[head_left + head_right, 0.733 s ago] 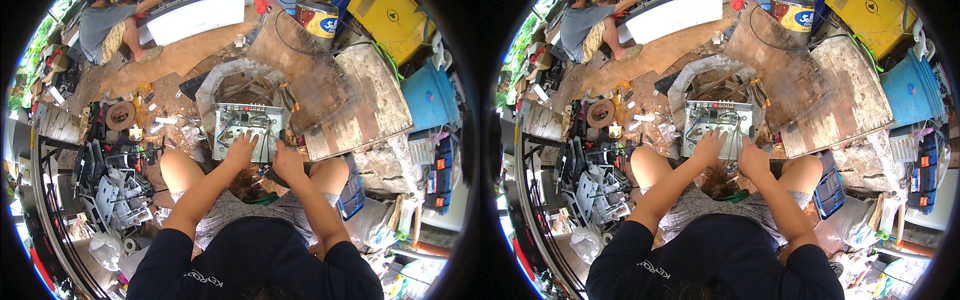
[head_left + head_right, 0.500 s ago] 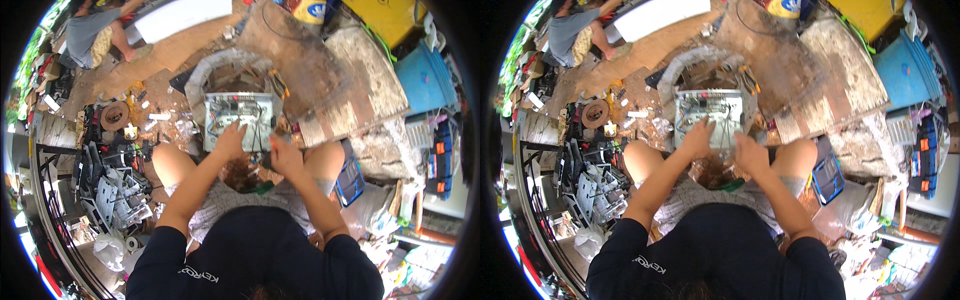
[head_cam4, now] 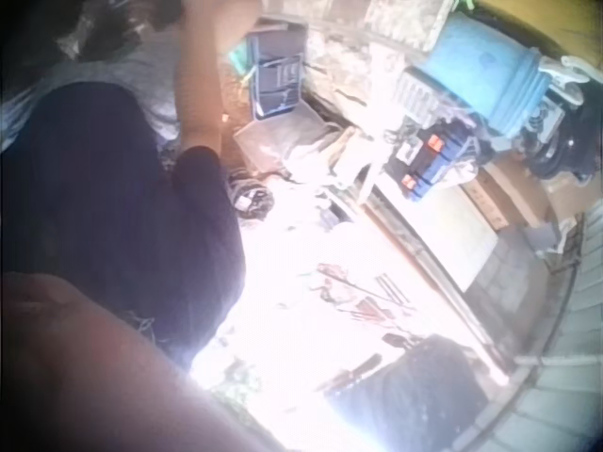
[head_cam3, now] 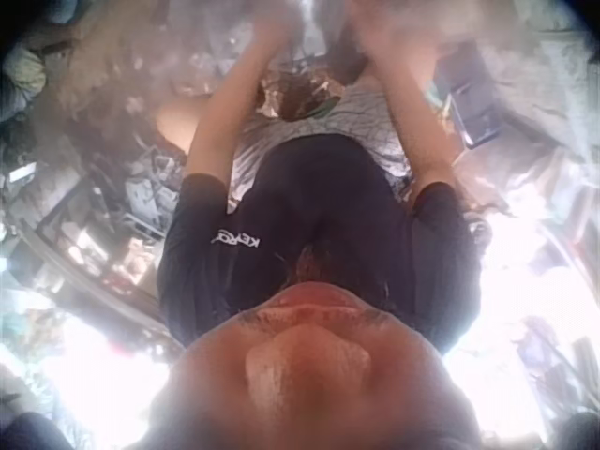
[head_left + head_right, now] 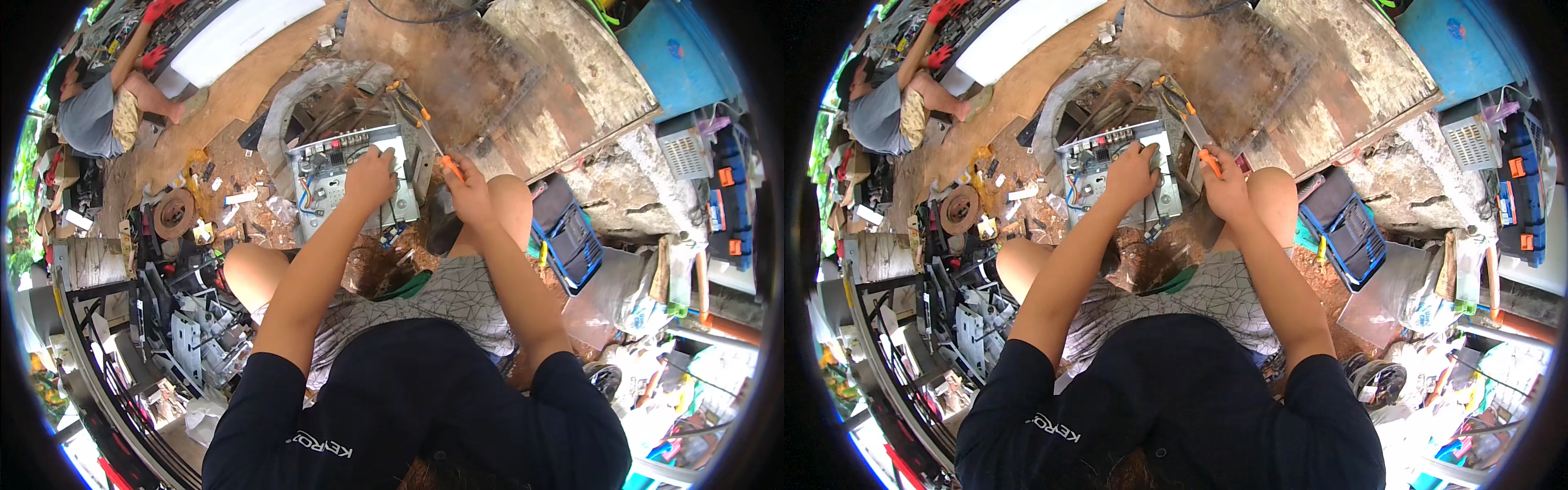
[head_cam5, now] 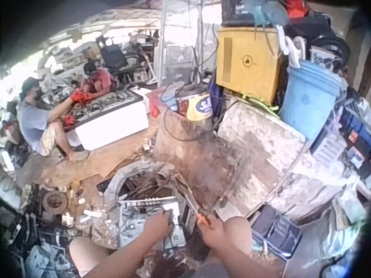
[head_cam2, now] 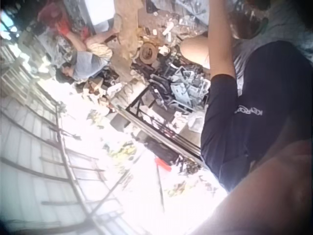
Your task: The person is disassembling an electronic set-top box by using a screwdriver to remove screws from the casing and pliers to pull apart metal components from the chassis.
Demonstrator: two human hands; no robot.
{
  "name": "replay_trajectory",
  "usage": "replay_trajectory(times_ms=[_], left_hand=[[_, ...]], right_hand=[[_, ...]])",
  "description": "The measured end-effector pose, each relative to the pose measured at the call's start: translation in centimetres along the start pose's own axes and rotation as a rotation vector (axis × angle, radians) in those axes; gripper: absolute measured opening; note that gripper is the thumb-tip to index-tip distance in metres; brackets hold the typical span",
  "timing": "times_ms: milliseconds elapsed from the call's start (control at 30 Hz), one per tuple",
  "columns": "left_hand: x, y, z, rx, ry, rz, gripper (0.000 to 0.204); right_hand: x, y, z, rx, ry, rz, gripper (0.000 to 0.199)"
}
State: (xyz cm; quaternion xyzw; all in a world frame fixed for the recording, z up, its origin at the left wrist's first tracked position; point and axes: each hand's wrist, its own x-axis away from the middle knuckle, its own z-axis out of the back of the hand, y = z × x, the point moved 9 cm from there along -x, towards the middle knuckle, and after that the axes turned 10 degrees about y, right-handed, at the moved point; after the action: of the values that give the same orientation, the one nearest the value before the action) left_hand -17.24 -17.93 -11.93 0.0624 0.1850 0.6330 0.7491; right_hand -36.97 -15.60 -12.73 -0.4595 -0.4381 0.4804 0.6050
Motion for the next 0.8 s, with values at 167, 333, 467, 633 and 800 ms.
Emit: replay_trajectory(times_ms=[167, 333, 467, 633, 800], left_hand=[[-0.4, -1.6, -1.5, 0.003, 0.021, -0.033, 0.026], [4.2, -6.5, 0.6, 0.097, 0.130, 0.142, 0.026], [0.6, -2.3, 4.2, 0.075, 0.316, -0.100, 0.042], [-2.5, -1.8, 0.8, -0.115, -0.009, -0.271, 0.035], [-3.7, -2.4, -0.9, -0.253, -0.145, -0.214, 0.032]], right_hand=[[-1.8, 0.6, -1.5, -0.175, -0.029, -0.018, 0.039], [-3.7, -1.2, -2.1, -0.359, -0.156, -0.154, 0.036], [-8.3, -1.1, -3.4, 0.013, -0.159, -0.022, 0.036], [-7.1, -2.7, -5.1, 0.274, -0.121, -0.030, 0.040], [-6.9, -3.5, -5.2, 0.255, -0.010, 0.230, 0.030]])
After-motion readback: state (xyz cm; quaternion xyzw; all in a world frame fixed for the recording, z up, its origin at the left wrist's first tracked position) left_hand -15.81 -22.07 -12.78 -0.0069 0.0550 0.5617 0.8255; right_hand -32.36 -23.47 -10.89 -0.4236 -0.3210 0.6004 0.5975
